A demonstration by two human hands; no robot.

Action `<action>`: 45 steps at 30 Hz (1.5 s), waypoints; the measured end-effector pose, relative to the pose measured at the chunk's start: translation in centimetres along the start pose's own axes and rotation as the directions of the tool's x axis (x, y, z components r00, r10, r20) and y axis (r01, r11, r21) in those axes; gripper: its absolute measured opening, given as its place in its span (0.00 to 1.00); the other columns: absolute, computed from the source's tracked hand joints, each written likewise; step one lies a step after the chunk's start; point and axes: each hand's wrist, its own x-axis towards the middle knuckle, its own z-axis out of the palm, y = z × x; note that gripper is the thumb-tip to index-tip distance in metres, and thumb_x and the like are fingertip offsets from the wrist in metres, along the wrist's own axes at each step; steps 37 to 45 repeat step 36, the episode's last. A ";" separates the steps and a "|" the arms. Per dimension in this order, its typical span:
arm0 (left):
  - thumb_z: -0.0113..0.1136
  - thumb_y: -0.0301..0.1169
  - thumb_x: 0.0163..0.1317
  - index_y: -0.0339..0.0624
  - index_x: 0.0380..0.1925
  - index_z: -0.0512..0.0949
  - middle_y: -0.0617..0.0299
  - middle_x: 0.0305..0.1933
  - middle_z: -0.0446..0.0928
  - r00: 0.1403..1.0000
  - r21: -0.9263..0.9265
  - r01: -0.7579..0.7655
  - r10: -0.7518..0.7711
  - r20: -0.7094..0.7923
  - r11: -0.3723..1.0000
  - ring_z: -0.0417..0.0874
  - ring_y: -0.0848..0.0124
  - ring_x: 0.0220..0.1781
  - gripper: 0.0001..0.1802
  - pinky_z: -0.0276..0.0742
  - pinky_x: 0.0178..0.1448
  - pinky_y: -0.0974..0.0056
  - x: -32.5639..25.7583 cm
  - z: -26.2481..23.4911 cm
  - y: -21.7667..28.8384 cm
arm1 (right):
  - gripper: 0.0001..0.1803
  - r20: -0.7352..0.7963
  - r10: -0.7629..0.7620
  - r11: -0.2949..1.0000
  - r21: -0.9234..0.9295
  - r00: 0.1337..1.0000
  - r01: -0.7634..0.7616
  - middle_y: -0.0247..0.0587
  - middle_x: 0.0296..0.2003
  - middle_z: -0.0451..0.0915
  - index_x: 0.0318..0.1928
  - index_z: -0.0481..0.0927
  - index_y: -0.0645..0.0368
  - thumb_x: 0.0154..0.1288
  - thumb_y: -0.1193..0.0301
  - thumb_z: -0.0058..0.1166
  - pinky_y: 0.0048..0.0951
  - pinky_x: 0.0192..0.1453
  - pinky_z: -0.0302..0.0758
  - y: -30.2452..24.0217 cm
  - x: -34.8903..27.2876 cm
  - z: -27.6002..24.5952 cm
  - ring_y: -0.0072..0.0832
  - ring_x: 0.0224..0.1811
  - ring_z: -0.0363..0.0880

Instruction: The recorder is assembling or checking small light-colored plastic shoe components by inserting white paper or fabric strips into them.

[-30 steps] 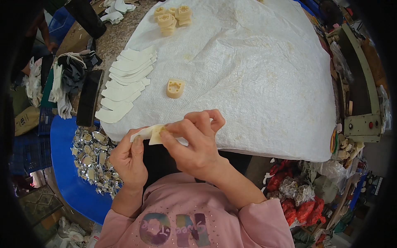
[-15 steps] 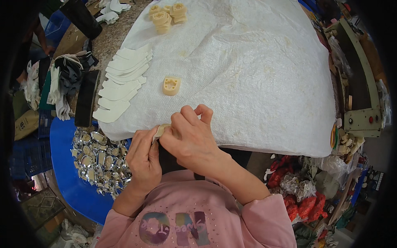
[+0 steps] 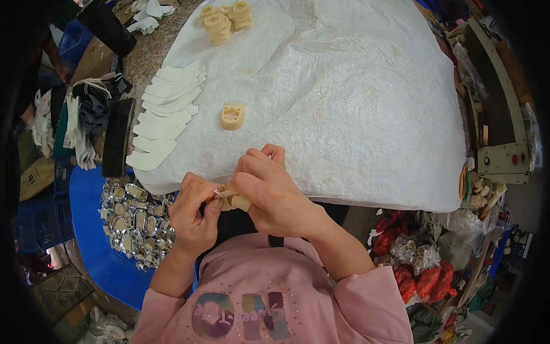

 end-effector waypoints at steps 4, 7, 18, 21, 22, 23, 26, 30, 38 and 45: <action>0.59 0.22 0.57 0.34 0.27 0.76 0.59 0.18 0.67 0.993 0.096 -0.118 0.114 0.044 0.988 0.67 0.64 0.20 0.03 0.63 0.24 0.66 0.6 0.0 -0.4 | 0.16 0.023 0.001 1.000 -0.001 1.000 -0.001 0.36 0.28 0.66 0.29 0.71 0.56 0.35 0.86 0.51 0.37 0.44 0.52 -0.3 -0.2 0.5 0.34 0.35 0.65; 0.62 0.23 0.54 0.35 0.25 0.75 0.59 0.15 0.64 0.982 0.043 -0.182 0.180 0.059 0.982 0.65 0.64 0.17 0.05 0.60 0.21 0.64 0.5 0.2 -0.6 | 0.16 0.089 0.026 0.999 -0.044 0.996 -0.022 0.35 0.26 0.65 0.28 0.71 0.55 0.35 0.86 0.51 0.38 0.44 0.52 -0.4 -0.5 0.6 0.34 0.34 0.65; 0.65 0.14 0.38 0.42 0.28 0.80 0.63 0.26 0.68 0.978 0.201 -0.100 0.133 -0.159 0.975 0.70 0.63 0.32 0.15 0.68 0.35 0.65 -0.1 -1.8 -1.6 | 0.16 -0.225 -0.104 0.976 -0.209 0.969 0.056 0.36 0.36 0.76 0.36 0.77 0.57 0.44 0.71 0.64 0.39 0.47 0.59 -1.9 0.7 0.2 0.33 0.37 0.71; 0.63 0.12 0.38 0.43 0.29 0.80 0.63 0.28 0.67 0.979 0.097 -0.071 0.088 -0.184 0.993 0.69 0.64 0.33 0.17 0.67 0.35 0.65 -0.3 -2.2 -1.7 | 0.12 -0.246 0.013 1.000 0.019 0.969 -0.008 0.38 0.39 0.76 0.38 0.76 0.59 0.52 0.73 0.63 0.30 0.42 0.66 -1.1 -0.4 1.1 0.28 0.36 0.73; 0.63 0.11 0.40 0.44 0.29 0.80 0.63 0.29 0.67 0.980 0.069 -0.087 0.097 -0.175 0.994 0.69 0.64 0.33 0.17 0.67 0.35 0.65 -0.2 -2.2 -1.5 | 0.12 -0.242 0.010 1.000 0.020 0.970 -0.006 0.38 0.39 0.76 0.38 0.76 0.59 0.52 0.73 0.63 0.30 0.42 0.66 -0.9 -1.0 1.8 0.28 0.36 0.73; 0.63 0.11 0.40 0.44 0.29 0.80 0.63 0.29 0.67 0.979 0.070 -0.085 0.096 -0.178 0.994 0.69 0.64 0.33 0.17 0.67 0.35 0.65 0.0 -1.9 -1.1 | 0.11 -0.241 0.307 0.882 0.435 0.921 -0.180 0.39 0.39 0.76 0.39 0.76 0.59 0.55 0.74 0.61 0.27 0.41 0.68 -0.8 -1.8 2.7 0.26 0.37 0.73; 0.62 0.11 0.43 0.43 0.32 0.78 0.59 0.33 0.70 0.969 -0.113 -0.105 0.076 -0.235 0.988 0.72 0.63 0.37 0.17 0.71 0.40 0.63 0.3 -0.9 0.5 | 0.09 -0.090 0.558 0.543 0.792 0.825 -0.280 0.40 0.42 0.75 0.44 0.73 0.64 0.65 0.74 0.53 0.22 0.44 0.72 -1.0 -2.8 3.2 0.21 0.41 0.74; 0.60 0.11 0.45 0.37 0.36 0.74 0.51 0.39 0.74 0.997 -0.338 -0.075 0.059 -0.055 0.938 0.78 0.57 0.41 0.16 0.77 0.45 0.58 -0.1 -0.7 0.3 | 0.12 -0.148 0.609 0.399 0.906 0.779 -0.140 0.43 0.44 0.76 0.48 0.71 0.67 0.69 0.71 0.46 0.24 0.46 0.73 -2.1 -2.6 3.5 0.22 0.41 0.75; 0.60 0.11 0.43 0.36 0.34 0.75 0.53 0.39 0.75 0.987 0.040 -0.142 0.138 0.076 0.989 0.80 0.56 0.41 0.16 0.79 0.41 0.58 -0.6 -0.5 0.5 | 0.19 -0.057 0.675 0.420 0.849 0.736 -0.320 0.56 0.49 0.74 0.54 0.67 0.66 0.69 0.66 0.45 0.39 0.54 0.76 -1.4 -5.2 3.5 0.40 0.50 0.78; 0.60 0.11 0.43 0.36 0.34 0.75 0.53 0.39 0.75 0.987 0.040 -0.142 0.138 0.076 0.989 0.80 0.56 0.41 0.16 0.79 0.41 0.58 -0.6 -0.5 0.5 | 0.19 -0.057 0.675 0.420 0.849 0.736 -0.320 0.56 0.49 0.74 0.54 0.67 0.66 0.69 0.66 0.45 0.39 0.54 0.76 -1.4 -5.2 3.5 0.40 0.50 0.78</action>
